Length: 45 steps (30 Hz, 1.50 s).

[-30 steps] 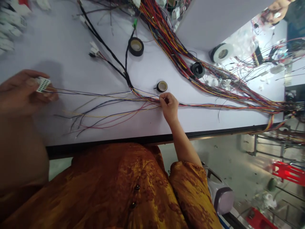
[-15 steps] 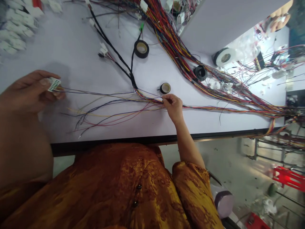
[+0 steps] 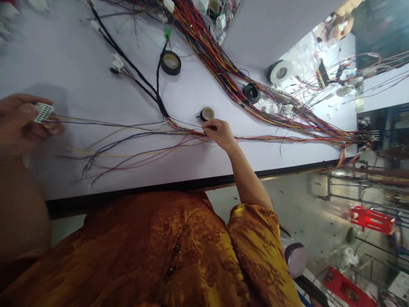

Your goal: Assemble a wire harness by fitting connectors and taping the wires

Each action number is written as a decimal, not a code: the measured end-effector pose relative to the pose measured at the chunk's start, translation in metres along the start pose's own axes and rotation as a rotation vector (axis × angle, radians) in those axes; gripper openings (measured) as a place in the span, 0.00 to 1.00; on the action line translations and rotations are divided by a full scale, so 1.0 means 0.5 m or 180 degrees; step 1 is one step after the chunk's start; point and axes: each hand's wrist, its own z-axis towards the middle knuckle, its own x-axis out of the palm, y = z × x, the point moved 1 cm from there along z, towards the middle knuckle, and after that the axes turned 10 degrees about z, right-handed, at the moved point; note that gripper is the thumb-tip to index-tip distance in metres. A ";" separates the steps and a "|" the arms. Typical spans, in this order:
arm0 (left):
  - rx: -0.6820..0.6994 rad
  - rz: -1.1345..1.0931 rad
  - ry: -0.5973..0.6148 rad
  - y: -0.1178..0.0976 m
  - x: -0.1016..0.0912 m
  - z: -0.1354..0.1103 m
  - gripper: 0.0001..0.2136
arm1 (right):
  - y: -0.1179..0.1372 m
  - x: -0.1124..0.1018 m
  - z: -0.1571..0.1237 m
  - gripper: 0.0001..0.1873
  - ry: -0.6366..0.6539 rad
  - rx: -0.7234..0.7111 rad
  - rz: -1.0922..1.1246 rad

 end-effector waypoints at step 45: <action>-0.0120 0.0174 0.0088 -0.023 0.017 -0.008 0.07 | -0.029 0.002 -0.031 0.19 -0.0206 -0.0351 0.0835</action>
